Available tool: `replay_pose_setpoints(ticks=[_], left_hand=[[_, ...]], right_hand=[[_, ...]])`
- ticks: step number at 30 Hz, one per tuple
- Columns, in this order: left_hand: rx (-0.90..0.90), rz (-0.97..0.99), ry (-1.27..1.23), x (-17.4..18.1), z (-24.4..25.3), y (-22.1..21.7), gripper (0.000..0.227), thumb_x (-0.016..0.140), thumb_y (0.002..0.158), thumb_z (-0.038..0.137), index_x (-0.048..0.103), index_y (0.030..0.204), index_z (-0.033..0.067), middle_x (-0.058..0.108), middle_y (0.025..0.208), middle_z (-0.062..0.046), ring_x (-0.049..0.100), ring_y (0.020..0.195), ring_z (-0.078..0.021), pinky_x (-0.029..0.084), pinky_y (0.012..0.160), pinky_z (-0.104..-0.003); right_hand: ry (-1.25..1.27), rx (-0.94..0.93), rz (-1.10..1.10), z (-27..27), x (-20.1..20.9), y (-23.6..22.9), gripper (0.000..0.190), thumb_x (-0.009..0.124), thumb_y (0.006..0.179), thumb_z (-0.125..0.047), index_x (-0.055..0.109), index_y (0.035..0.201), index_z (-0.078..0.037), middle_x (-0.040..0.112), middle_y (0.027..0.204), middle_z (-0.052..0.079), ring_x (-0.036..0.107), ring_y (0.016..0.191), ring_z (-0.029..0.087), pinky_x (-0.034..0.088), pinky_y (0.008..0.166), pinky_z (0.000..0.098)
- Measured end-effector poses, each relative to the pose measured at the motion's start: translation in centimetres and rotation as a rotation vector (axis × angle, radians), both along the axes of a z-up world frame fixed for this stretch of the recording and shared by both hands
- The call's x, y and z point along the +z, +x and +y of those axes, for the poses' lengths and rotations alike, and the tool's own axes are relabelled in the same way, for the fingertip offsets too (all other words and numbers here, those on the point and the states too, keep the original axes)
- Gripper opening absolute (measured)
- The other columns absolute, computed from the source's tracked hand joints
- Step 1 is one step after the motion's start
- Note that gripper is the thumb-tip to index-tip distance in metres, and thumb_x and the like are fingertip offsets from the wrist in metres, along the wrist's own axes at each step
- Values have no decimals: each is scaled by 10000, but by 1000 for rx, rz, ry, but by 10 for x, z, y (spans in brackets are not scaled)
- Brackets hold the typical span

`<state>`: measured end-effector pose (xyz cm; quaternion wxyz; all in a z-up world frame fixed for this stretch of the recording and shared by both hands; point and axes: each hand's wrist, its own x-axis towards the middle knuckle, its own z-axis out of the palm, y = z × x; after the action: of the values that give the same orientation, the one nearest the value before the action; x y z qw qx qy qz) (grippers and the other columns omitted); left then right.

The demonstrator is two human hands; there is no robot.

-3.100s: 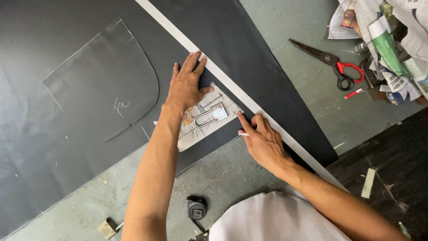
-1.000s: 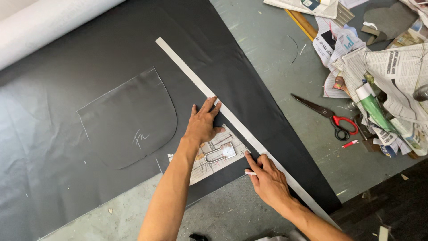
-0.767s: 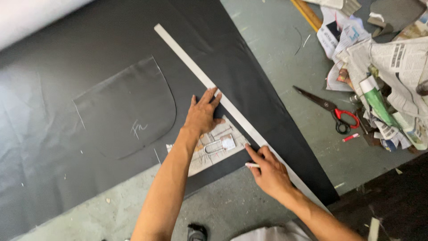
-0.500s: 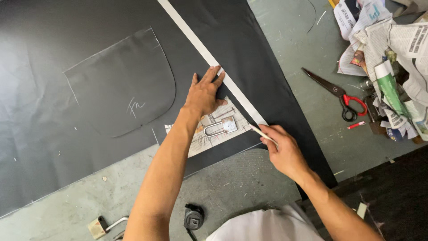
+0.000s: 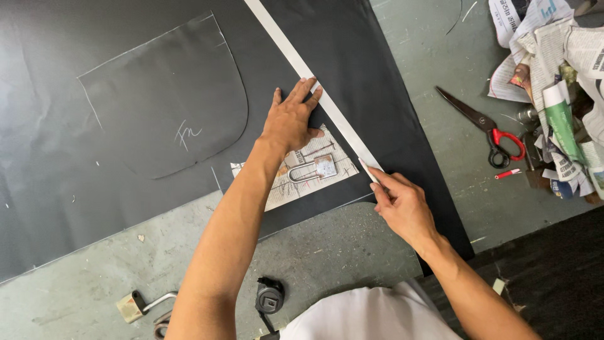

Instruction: The person marks a piece of black fabric using a ruler and a white marker. They place a newspaper and padlocks on the fabric to hold it in place, then draw straight lines along the ruler's edge. The person repositions the ruler multiple times to mark different sections of the fabric.

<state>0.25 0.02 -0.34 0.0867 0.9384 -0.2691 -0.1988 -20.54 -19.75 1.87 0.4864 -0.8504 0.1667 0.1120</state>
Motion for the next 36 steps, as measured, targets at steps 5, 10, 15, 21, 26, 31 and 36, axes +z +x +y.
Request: replay_pose_setpoints(ticks=[5,10,15,21,26,31,36], left_hand=[[-40,-63,-21,-5,3,-3,998,865,739,432,375,1557,142,227,1657,-26,201,1537,-202,179,1233,-589],[-20,-56,-29,2,1,-4,996,875,721,388,375,1544,131,247,1655,-31,196,1539,-207,188,1222,-588],[-25,-117,27,-2,-11,-10,960,849,768,303,343,1544,52,233,1657,-100,165,1543,-253,158,1231,-561],[211,-247,28,6,-32,-47,670,747,788,86,531,1420,53,522,1394,-167,520,1249,-316,419,1047,-418],[330,-398,-351,6,-33,-107,539,816,828,207,608,1275,-11,571,1236,-182,525,1131,-356,402,967,-470],[340,-371,-333,1,-38,-136,786,863,721,315,566,1350,-50,543,1327,-223,488,1225,-389,362,1060,-509],[338,-364,-276,-3,-41,-136,922,881,689,453,538,1383,-49,499,1384,-254,455,1285,-416,329,1089,-546]], right_hand=[[-255,76,-368,-4,-14,-18,351,648,949,-18,734,1264,-147,671,1005,73,667,818,228,547,676,340],[-411,6,-483,-5,-22,-20,397,689,876,-26,715,1266,-97,688,1072,75,634,978,289,530,831,380],[-381,-18,-491,-5,-32,-21,395,720,870,-71,710,1265,-94,696,1078,70,634,969,273,534,837,376],[-389,8,-530,-8,-25,-17,390,735,862,-65,710,1251,-72,694,1085,88,631,983,300,526,849,392],[-391,22,-558,-8,-29,-22,373,744,884,-42,712,1255,-69,686,1106,96,619,989,317,520,867,399],[-388,32,-556,-10,-32,-25,394,755,888,-40,703,1277,-67,676,1118,81,614,995,292,524,864,385],[-399,36,-529,-11,-30,-23,406,761,886,-44,711,1288,-74,679,1116,64,609,978,269,522,853,376]])
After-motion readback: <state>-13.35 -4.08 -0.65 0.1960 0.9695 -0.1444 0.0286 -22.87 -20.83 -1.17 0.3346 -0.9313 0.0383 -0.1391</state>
